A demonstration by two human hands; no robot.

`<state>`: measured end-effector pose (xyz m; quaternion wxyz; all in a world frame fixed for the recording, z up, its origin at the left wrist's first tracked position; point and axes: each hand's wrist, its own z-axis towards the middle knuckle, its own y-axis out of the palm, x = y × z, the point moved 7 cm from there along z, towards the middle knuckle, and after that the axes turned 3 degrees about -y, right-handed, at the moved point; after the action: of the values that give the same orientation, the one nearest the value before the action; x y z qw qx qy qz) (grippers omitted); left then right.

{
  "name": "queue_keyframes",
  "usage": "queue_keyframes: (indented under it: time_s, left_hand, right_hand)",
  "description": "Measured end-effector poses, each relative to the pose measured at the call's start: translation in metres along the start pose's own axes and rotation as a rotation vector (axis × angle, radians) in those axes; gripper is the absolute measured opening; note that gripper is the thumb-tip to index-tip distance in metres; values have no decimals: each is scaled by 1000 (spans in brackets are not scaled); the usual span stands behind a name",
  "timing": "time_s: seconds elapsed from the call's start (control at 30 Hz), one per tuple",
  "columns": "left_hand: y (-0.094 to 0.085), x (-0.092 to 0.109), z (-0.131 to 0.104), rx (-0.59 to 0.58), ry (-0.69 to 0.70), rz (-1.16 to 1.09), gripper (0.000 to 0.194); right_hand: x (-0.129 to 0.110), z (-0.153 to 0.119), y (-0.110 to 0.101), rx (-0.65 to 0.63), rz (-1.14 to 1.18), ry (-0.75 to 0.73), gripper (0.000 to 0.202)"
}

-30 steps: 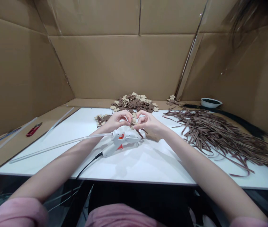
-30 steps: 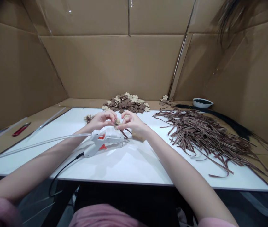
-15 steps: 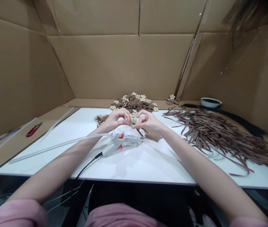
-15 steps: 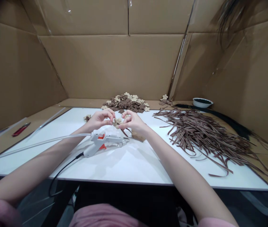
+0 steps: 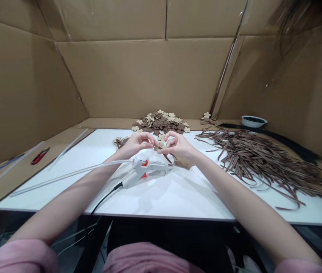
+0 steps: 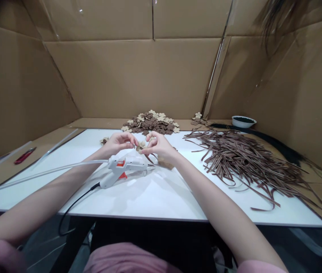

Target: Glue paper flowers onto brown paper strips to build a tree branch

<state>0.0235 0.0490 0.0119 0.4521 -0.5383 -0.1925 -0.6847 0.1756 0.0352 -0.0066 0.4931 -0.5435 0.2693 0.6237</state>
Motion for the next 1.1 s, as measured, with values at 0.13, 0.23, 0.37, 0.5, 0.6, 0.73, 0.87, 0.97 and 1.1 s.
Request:
queue_keyframes:
  time_s: [0.13,0.23,0.37,0.5,0.6,0.73,0.87,0.97,1.1]
  left_hand:
    - [-1,0,-1,32,-32,-21,21]
    - [0,-1,-2,50,-54,-39,22]
    - [2,-3,-2,46,-88,-82,23]
    - [4,-8,-4,32,-114,-132,23]
    - [5,-12,-4,13,-132,-164,25]
    - [7,-16,-3,-43,-153,-247,29]
    - [6,-12,-1,-77,-109,-366,33]
    - [-1,-8,-1,-23,-60,-431,35]
    - [-6,-4,-2,27,-50,-442,37]
  right_hand:
    - [0,0,-1,2,-3,-5,48]
    - [0,0,-1,12,-2,-3,48]
    - [0,0,-2,26,-4,-6,48]
    - [1,0,-2,35,-8,-5,49]
    - [2,1,-3,49,-31,3,50]
    - [2,2,-4,56,-44,-22,47]
    - [3,3,-7,85,-84,-23,44]
    - [4,3,-9,97,-109,-9,44]
    - [5,4,-11,111,-124,-2,45]
